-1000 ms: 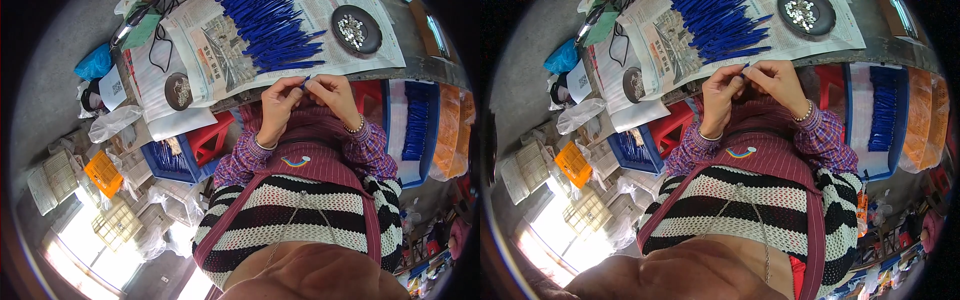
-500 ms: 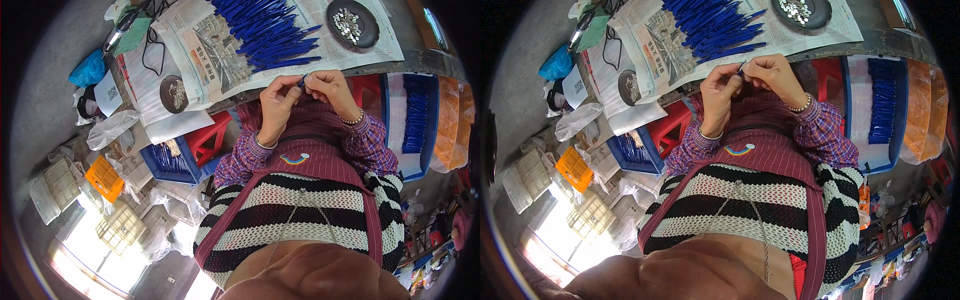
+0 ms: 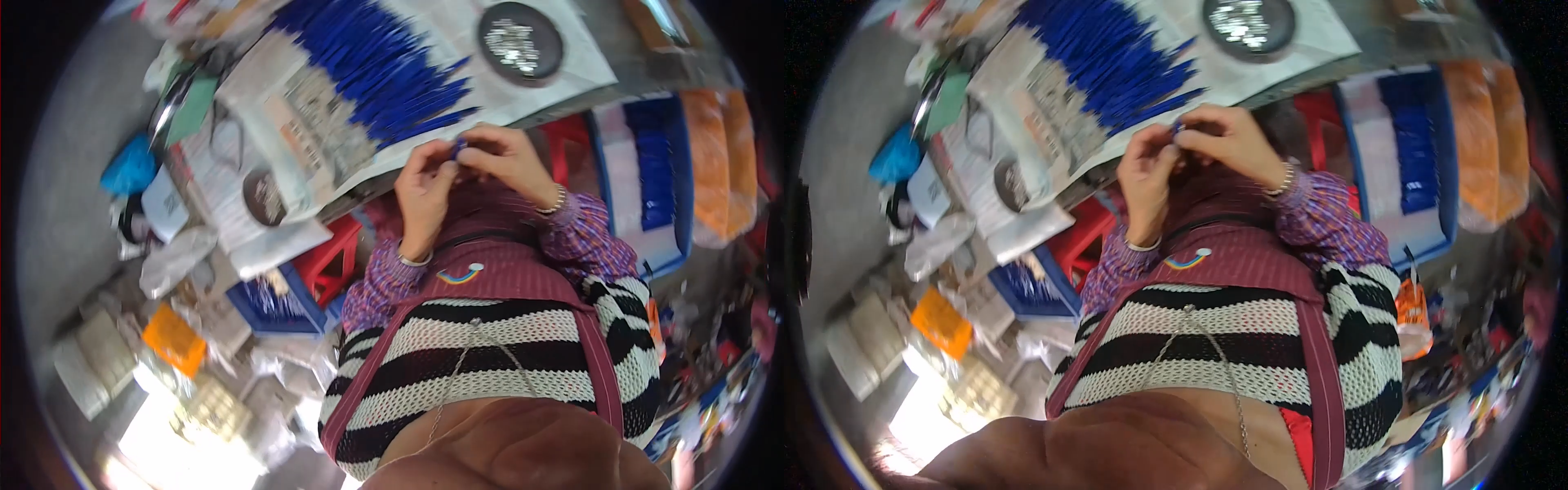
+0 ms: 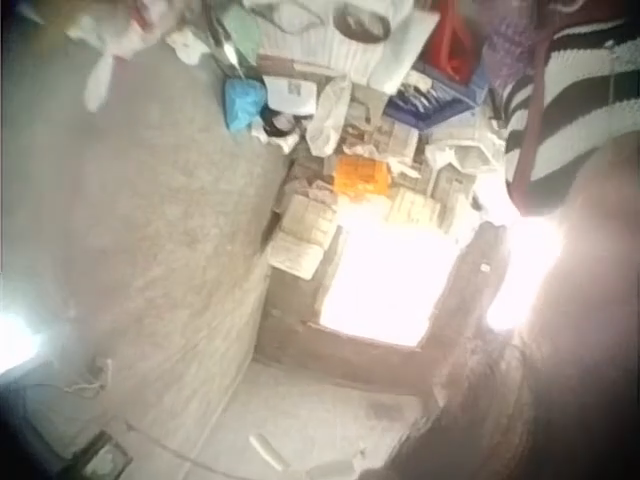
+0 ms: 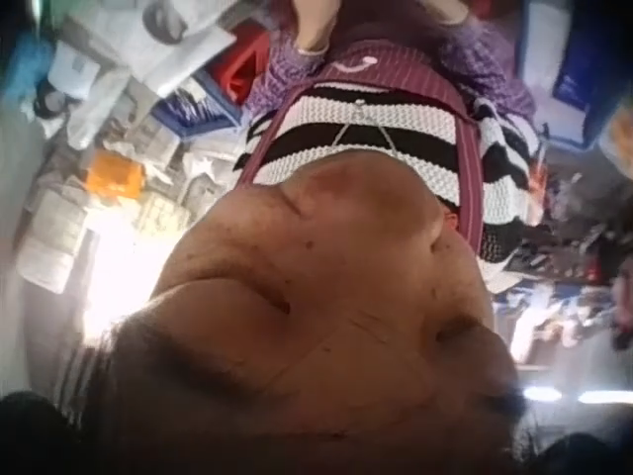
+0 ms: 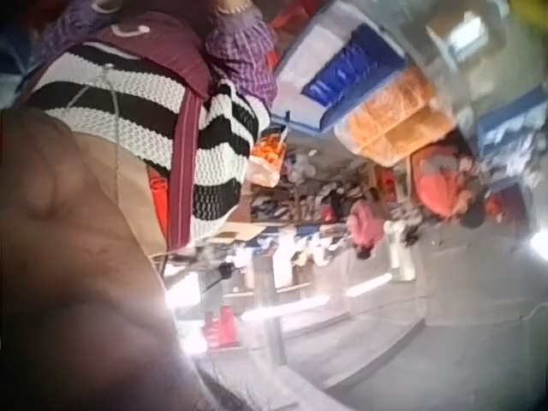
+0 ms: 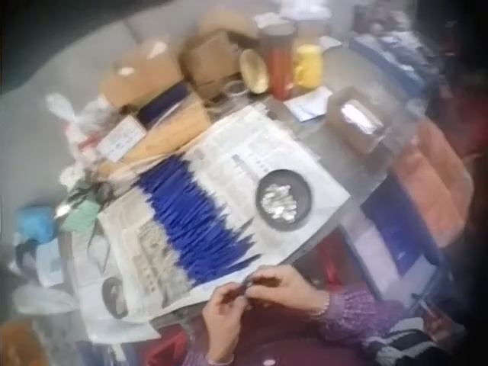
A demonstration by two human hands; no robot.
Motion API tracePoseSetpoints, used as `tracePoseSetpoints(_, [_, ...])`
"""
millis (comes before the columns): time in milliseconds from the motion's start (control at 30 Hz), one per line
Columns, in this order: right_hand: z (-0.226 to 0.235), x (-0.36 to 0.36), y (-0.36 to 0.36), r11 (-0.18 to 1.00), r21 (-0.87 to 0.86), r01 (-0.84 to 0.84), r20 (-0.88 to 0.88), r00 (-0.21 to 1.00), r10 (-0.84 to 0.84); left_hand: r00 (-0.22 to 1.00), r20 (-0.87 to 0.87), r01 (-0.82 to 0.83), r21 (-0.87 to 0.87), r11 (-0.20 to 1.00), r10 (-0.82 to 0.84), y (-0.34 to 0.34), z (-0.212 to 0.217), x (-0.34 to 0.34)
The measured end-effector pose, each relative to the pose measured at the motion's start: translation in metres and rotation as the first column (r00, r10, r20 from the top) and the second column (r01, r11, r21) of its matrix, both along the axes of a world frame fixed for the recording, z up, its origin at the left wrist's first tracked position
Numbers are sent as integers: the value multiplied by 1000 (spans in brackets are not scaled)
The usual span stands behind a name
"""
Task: The recorder is manually assembling small metal components onto blue plastic pen bodies at a workbench.
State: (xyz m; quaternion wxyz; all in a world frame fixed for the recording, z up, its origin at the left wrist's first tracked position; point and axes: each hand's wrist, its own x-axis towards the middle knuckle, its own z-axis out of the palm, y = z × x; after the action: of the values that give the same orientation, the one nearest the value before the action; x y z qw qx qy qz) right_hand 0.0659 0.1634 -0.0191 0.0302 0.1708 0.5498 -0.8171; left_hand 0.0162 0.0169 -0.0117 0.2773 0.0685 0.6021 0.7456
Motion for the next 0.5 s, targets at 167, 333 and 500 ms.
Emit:
tracePoseSetpoints(167, [-9, 13, 4, 993, -115, 32, 62, 998, -25, 992, -69, 97, -130, 987, -106, -1, 1, 7])
tracePoseSetpoints(333, [-21, 59, 68, 971, -157, 182, -99, 975, -199, 972, -87, 208, -110, 972, -218, 12, -2, 4])
tracePoseSetpoints(500, [-55, 176, 160, 697, -185, 693, 110, 719, -686, 967, -116, 215, -122, 969, -229, 8, -1, 0])
